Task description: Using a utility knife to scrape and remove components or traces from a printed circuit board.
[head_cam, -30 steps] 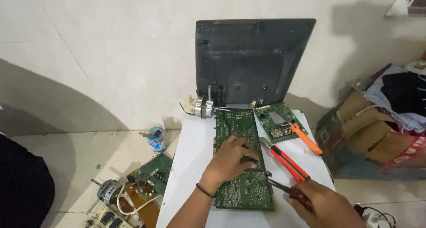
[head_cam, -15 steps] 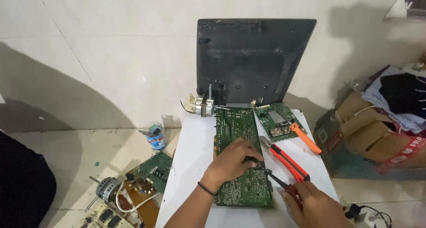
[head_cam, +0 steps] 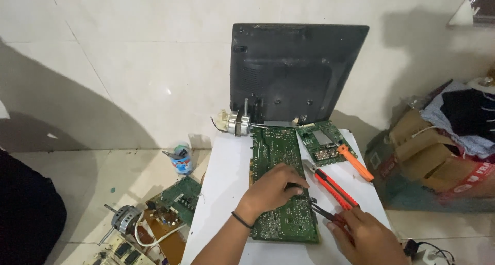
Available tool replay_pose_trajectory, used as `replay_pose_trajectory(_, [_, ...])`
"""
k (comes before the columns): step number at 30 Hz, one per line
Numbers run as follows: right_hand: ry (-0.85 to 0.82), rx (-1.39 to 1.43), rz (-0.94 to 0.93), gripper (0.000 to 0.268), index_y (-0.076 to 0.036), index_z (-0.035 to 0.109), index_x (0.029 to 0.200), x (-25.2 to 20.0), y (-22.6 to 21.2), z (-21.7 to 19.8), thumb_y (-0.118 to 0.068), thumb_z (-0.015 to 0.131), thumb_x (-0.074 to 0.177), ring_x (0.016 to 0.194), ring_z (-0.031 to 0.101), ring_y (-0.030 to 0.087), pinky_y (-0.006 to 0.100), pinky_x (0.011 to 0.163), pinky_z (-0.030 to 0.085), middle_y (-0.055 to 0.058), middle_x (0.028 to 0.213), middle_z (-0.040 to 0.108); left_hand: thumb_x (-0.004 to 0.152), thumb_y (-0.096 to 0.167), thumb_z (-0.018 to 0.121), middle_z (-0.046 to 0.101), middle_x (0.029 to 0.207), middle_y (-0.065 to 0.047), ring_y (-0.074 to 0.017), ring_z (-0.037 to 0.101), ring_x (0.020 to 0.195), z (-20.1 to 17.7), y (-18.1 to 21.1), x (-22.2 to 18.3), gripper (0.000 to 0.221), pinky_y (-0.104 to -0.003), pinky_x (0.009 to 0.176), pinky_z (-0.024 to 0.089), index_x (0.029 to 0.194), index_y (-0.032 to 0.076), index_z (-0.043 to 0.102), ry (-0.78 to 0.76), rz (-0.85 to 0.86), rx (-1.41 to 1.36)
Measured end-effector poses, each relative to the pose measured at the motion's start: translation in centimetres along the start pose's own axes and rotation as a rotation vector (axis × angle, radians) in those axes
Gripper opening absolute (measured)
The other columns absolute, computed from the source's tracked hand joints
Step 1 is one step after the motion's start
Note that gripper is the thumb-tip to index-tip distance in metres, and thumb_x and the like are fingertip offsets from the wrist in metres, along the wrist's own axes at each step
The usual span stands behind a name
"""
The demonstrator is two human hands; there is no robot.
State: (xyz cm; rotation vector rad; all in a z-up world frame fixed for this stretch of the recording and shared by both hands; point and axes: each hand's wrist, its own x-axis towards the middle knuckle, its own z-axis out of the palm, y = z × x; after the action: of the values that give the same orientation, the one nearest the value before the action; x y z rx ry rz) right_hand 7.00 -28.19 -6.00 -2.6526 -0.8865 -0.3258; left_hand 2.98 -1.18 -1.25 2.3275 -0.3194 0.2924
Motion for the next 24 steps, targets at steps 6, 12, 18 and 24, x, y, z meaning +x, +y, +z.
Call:
replay_pose_trajectory(6, [-0.025, -0.018, -0.018, 0.023, -0.023, 0.076, 0.096, 0.6, -0.3, -0.8, -0.041, 0.074, 0.082, 0.059, 0.067, 0.012, 0.030, 0.055, 0.053, -0.007, 0.073, 0.072, 0.087, 0.007, 0.073, 0.069, 0.098, -0.003, -0.0207, 0.061, 0.101, -0.1, -0.3, 0.0, 0.020, -0.033, 0.093, 0.050, 0.106, 0.012, 0.079, 0.000, 0.021, -0.052])
replay_pose_trajectory(12, [0.039, -0.192, -0.085, 0.023, -0.022, 0.067, 0.089, -0.1, -0.7, 0.6, -0.045, 0.065, 0.089, 0.053, 0.069, 0.019, 0.036, 0.048, 0.054, -0.002, 0.070, 0.068, 0.085, 0.002, 0.072, 0.070, 0.104, -0.001, -0.0205, 0.061, 0.109, 0.2, -0.5, 0.1, 0.026, -0.033, 0.098, 0.050, 0.106, 0.014, 0.079, -0.010, -0.020, -0.025])
replay_pose_trajectory(18, [0.028, -0.356, 0.037, 0.032, -0.023, 0.067, 0.094, -1.7, -1.6, 2.9, -0.054, 0.059, 0.092, 0.067, 0.075, 0.019, 0.033, 0.050, 0.057, 0.000, 0.079, 0.070, 0.082, 0.000, 0.073, 0.071, 0.106, -0.001, -0.0199, 0.062, 0.109, 0.2, -0.4, 0.2, 0.029, -0.033, 0.098, 0.051, 0.107, 0.014, 0.079, -0.019, -0.060, -0.032])
replay_pose_trajectory(24, [0.081, -0.326, -0.128, 0.025, -0.020, 0.060, 0.085, -0.8, -0.4, 2.0, -0.043, 0.062, 0.093, 0.049, 0.069, 0.020, 0.036, 0.045, 0.052, 0.000, 0.067, 0.066, 0.081, -0.001, 0.076, 0.070, 0.105, -0.002, -0.0205, 0.062, 0.105, 0.3, -0.7, 0.2, 0.032, -0.032, 0.096, 0.051, 0.109, 0.014, 0.079, -0.008, -0.032, -0.052])
